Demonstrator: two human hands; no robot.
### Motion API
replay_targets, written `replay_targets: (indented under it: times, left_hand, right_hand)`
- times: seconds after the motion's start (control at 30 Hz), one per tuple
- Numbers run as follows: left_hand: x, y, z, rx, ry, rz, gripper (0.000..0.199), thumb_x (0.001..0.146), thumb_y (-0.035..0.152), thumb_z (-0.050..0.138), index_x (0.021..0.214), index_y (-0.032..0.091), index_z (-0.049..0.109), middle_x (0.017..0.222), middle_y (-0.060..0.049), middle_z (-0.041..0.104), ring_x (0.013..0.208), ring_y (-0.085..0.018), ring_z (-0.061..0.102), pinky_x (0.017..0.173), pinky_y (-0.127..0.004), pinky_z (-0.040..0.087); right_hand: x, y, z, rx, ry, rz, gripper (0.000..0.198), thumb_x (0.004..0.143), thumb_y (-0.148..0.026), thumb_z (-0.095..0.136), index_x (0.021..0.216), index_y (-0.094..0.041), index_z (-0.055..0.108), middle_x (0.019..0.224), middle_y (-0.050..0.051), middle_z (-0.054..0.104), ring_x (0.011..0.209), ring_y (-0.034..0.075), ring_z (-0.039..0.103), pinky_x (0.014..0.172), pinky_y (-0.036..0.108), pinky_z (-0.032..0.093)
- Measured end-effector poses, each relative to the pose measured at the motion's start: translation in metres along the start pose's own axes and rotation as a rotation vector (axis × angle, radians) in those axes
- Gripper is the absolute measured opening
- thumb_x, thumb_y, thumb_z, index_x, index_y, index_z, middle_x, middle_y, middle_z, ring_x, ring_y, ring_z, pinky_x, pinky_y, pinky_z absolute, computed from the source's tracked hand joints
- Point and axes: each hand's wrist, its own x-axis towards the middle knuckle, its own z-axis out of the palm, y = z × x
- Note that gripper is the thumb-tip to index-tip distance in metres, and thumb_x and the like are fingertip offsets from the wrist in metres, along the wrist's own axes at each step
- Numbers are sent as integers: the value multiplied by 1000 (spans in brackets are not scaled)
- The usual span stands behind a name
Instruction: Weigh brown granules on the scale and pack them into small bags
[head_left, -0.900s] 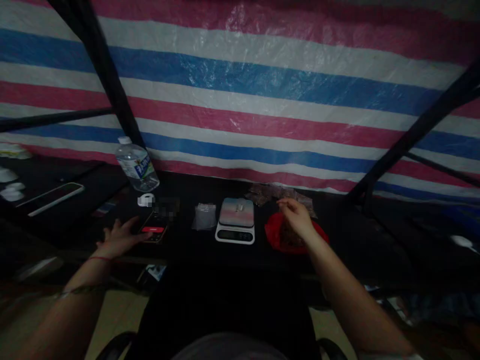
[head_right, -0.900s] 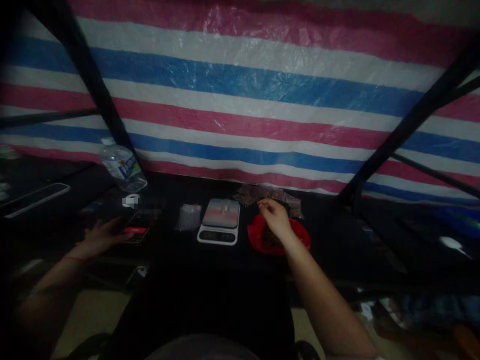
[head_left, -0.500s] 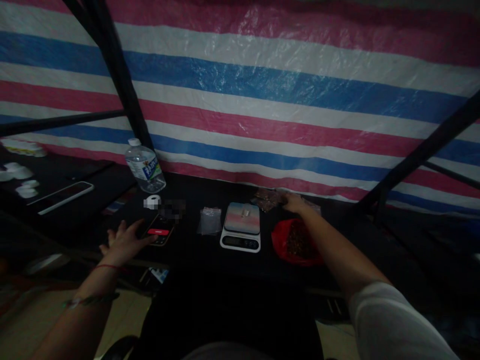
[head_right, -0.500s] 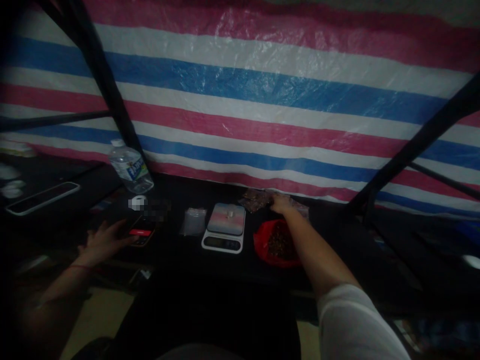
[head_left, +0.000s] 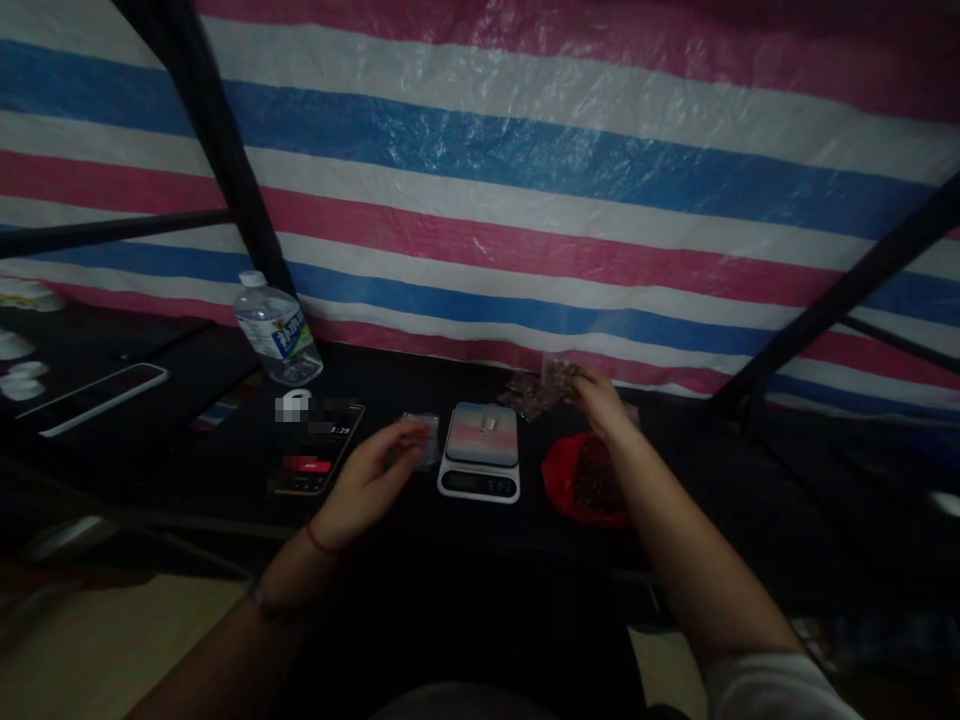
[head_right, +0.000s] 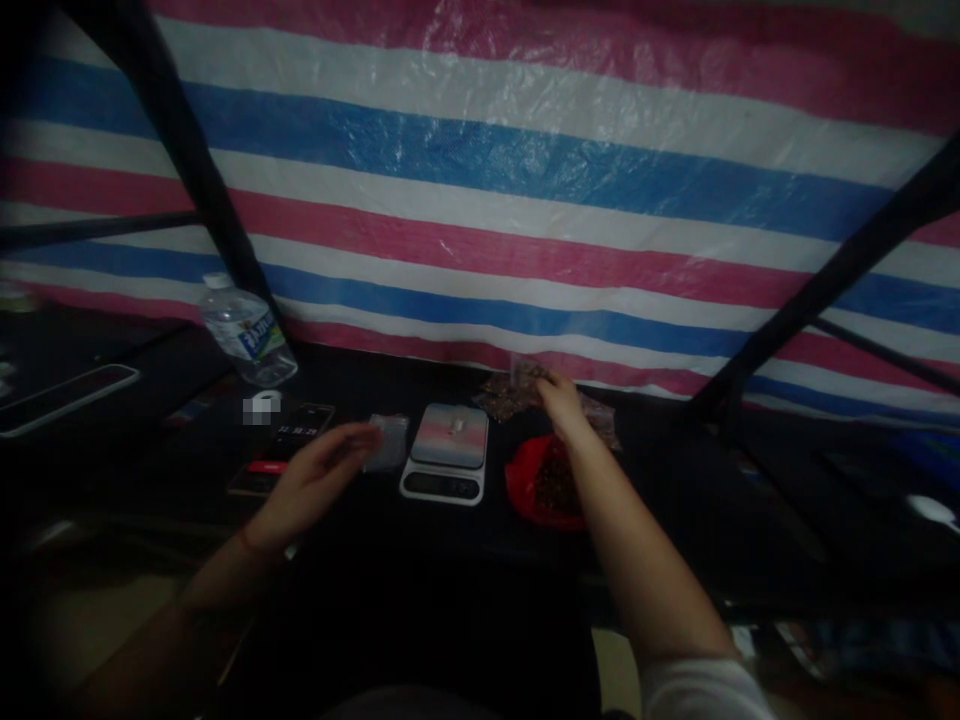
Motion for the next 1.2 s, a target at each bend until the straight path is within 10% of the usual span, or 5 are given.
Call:
replay_targets:
  times: [0.1,0.27,0.6,0.77,1.2]
  left_hand:
    - [18,15,39,-244,-208,-81,58,75,45,64,125,20,49,125,-12,59,86,-19,65,74,-32,53]
    - [24,19,66,-370,-261,-160,37,73,49,65,92,17,58,70,1,61,52,-10,55,52,-23,44]
    - [-12,21,61,-388,-426,-311,31,74,46,66,82,17,57,73,0,65,48,-9,57,42,-18,35]
    - [-19,23,64,-365,-368,-315,31,75,48,64,74,17,60,71,-1,65,50,-9,56,44,-19,35]
    - [-5,34,76,-228,-587,-111,28,78,40,61,69,14,61,60,1,58,57,-11,55,57,-22,43]
  right_hand:
    - [-53,-31,21,474,-199,131,35,74,-32,59,107,-22,58,99,5,66,79,17,64,59,24,52]
    - [-115,-45,44,696,-277,272,33,71,-31,65,102,-22,57,92,2,64,71,13,61,53,20,49]
    - [-136,-41,52,302,-153,68,40,77,-31,61,116,-23,53,105,5,61,65,12,57,55,26,48]
    - [-163,-55,50,-58,-130,-241,7,84,-27,58,86,-21,61,89,4,60,85,18,57,75,30,47]
    - [-176,-66,47,-75,-405,-113,9,78,-24,64,73,-17,63,66,-1,59,60,10,51,55,20,35]
